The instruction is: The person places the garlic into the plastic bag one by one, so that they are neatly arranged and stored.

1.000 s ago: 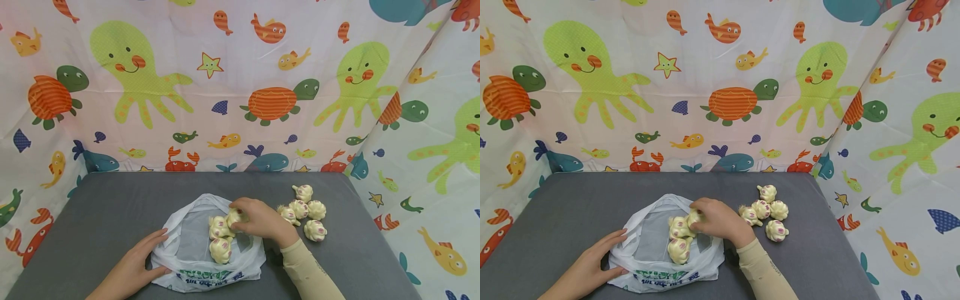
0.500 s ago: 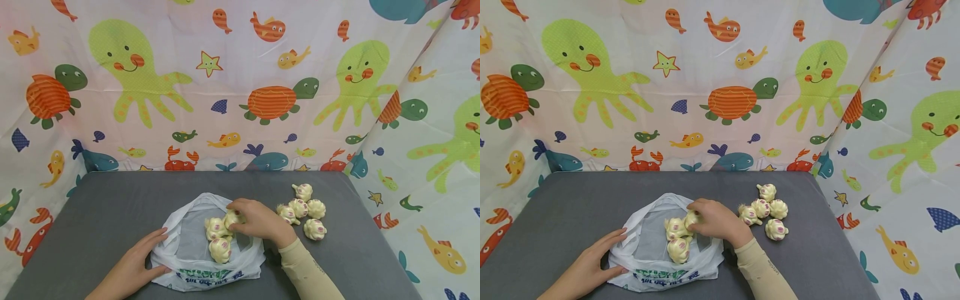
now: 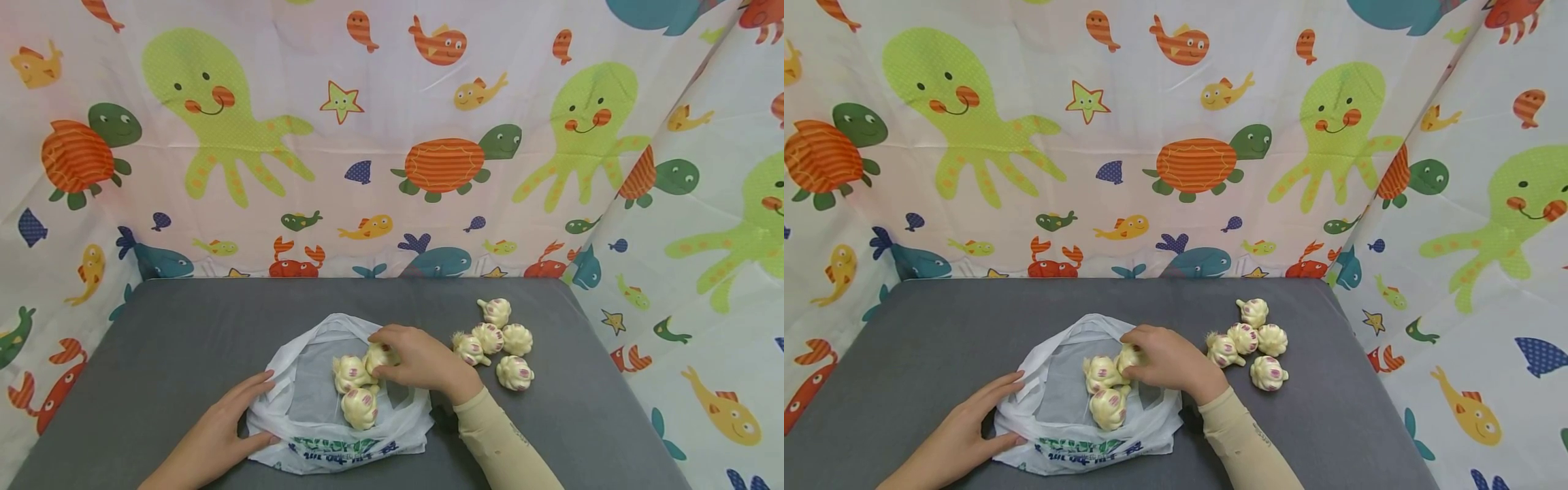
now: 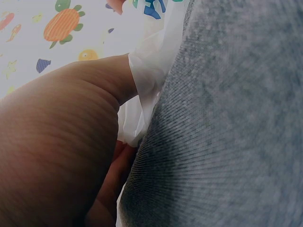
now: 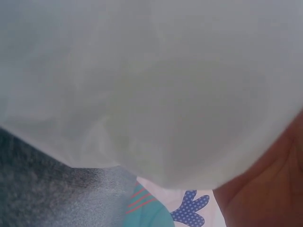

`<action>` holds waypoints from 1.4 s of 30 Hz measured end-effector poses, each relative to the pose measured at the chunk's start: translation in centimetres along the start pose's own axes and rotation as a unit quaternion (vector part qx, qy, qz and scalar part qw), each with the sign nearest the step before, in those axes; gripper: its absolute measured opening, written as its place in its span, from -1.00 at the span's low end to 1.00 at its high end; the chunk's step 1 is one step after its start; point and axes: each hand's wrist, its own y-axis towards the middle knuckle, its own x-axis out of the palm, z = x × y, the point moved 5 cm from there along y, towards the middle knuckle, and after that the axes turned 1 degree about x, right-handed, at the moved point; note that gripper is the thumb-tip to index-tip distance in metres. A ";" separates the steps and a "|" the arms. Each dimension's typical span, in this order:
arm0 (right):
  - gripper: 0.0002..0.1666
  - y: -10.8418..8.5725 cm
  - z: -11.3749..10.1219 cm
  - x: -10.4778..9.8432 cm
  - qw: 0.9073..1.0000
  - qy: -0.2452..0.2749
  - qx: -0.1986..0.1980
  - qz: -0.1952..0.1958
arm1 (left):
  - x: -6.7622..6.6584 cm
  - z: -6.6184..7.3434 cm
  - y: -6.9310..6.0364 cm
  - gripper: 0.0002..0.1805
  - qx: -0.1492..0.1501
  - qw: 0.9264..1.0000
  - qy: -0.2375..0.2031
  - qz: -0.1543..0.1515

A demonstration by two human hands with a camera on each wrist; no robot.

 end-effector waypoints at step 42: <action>-0.26 0.0 0.4 -0.1 1.000 0.006 0.023 -0.002 | 0.0 0.0 0.1 -0.04 -0.008 1.000 0.000 -0.007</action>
